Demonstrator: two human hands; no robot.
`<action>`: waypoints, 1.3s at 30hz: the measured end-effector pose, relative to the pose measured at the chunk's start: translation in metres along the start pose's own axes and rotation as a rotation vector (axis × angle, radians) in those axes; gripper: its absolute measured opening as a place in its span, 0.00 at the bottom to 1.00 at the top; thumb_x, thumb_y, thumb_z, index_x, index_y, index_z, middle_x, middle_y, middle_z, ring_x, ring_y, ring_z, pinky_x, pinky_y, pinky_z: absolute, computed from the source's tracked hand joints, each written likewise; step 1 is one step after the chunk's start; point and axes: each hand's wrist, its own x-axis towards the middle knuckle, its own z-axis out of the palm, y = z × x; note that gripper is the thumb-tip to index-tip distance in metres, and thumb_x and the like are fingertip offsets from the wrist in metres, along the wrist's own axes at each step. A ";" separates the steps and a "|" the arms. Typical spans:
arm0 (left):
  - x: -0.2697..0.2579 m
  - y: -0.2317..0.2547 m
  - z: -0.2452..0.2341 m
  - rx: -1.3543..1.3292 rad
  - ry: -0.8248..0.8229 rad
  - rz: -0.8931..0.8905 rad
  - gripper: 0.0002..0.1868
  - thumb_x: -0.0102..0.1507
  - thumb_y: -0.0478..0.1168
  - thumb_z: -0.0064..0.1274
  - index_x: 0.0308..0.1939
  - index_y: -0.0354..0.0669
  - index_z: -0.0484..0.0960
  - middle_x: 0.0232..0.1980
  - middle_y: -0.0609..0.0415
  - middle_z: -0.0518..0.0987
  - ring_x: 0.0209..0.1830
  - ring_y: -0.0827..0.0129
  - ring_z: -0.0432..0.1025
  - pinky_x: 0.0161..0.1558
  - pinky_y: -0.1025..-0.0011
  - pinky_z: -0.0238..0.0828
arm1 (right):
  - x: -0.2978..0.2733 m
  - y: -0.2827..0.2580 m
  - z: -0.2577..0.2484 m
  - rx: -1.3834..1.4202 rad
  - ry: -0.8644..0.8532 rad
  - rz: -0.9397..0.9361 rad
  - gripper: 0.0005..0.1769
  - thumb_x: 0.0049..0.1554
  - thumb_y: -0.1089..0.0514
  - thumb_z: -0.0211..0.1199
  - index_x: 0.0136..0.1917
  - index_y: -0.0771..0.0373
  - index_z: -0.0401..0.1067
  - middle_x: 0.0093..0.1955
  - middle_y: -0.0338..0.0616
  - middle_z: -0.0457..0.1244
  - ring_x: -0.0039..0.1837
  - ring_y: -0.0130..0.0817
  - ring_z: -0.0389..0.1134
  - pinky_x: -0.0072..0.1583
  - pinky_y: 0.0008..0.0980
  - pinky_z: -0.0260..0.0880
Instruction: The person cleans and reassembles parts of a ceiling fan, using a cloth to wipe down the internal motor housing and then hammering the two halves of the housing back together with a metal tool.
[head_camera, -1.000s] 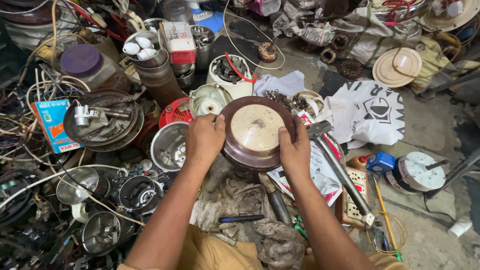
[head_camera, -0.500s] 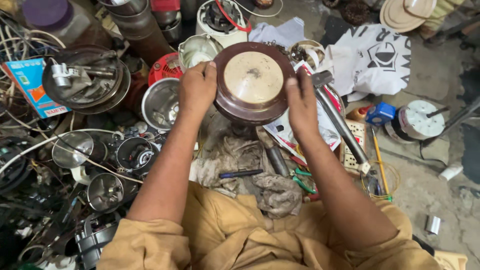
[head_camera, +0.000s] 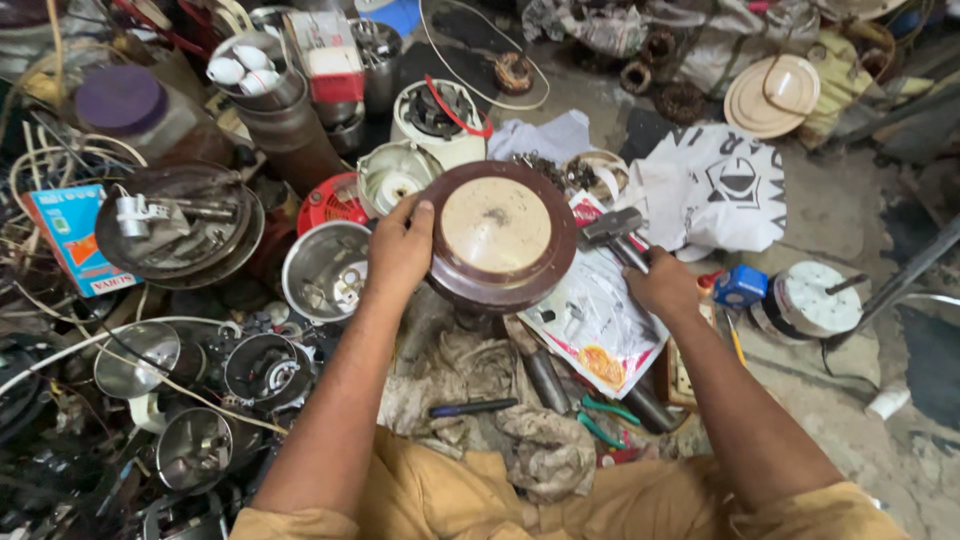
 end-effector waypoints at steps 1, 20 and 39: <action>0.000 0.001 -0.001 0.007 0.005 0.016 0.24 0.67 0.51 0.48 0.60 0.39 0.80 0.55 0.40 0.84 0.59 0.54 0.78 0.59 0.65 0.70 | 0.002 -0.004 -0.004 -0.002 0.006 -0.012 0.29 0.49 0.45 0.74 0.57 0.66 0.76 0.47 0.60 0.70 0.50 0.55 0.72 0.53 0.49 0.72; 0.006 -0.005 0.002 0.048 0.002 0.008 0.25 0.67 0.52 0.46 0.62 0.41 0.80 0.56 0.39 0.82 0.60 0.52 0.77 0.60 0.64 0.69 | -0.047 -0.216 -0.158 0.271 -0.184 -0.598 0.29 0.62 0.40 0.65 0.65 0.62 0.75 0.41 0.35 0.67 0.40 0.23 0.69 0.42 0.30 0.68; 0.006 0.008 -0.003 0.077 -0.027 -0.094 0.26 0.66 0.53 0.45 0.63 0.43 0.79 0.57 0.38 0.82 0.61 0.51 0.76 0.61 0.63 0.69 | -0.057 -0.231 -0.172 0.261 -0.363 -0.170 0.31 0.56 0.38 0.62 0.65 0.57 0.74 0.30 0.44 0.66 0.30 0.32 0.66 0.34 0.37 0.68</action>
